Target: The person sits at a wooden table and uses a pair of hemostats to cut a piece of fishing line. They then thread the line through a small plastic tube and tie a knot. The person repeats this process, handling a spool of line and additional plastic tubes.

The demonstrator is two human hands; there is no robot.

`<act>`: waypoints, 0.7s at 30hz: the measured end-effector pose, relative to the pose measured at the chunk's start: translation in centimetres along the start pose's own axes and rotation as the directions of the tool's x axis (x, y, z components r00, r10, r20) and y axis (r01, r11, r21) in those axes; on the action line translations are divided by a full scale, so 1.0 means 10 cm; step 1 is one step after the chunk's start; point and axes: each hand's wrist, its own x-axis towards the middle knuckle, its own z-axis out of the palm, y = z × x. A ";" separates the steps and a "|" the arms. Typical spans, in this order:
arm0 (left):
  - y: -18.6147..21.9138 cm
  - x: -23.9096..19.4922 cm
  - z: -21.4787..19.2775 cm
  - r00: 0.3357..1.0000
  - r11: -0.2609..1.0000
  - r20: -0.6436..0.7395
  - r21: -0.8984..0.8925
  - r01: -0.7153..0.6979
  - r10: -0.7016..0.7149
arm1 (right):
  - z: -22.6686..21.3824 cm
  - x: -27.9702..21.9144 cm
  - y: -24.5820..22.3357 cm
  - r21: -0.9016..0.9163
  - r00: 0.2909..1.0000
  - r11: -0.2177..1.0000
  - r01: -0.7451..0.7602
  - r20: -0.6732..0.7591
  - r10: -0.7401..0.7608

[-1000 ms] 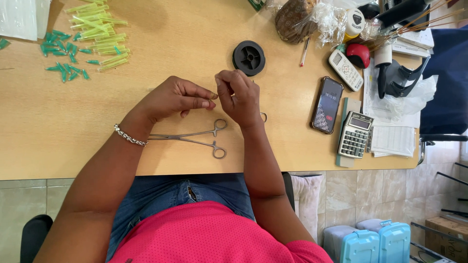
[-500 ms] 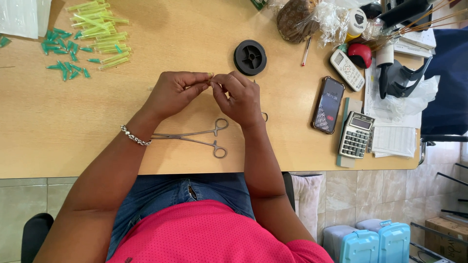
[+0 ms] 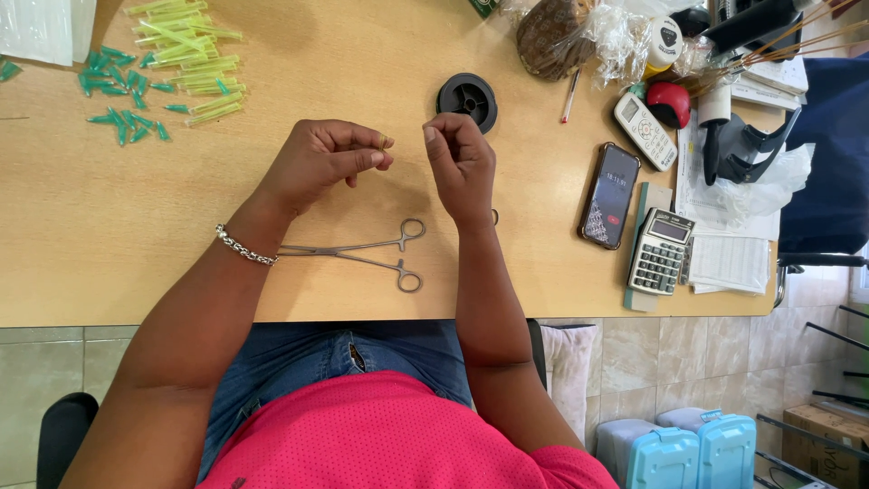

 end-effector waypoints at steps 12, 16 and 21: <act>-0.15 0.04 -0.04 1.000 1.000 0.020 -0.013 -0.019 0.020 | 0.07 -0.03 -0.01 -0.271 0.968 0.930 0.248 0.113 -0.225; -0.13 0.04 -0.02 0.998 0.998 0.005 -0.013 -0.063 0.063 | 0.06 0.02 -0.08 -0.299 0.949 0.901 0.316 0.107 -0.297; -0.05 0.03 0.03 0.993 0.995 -0.076 0.060 -0.082 0.087 | 0.12 -0.06 -0.06 -0.212 0.995 0.973 0.091 0.054 -0.081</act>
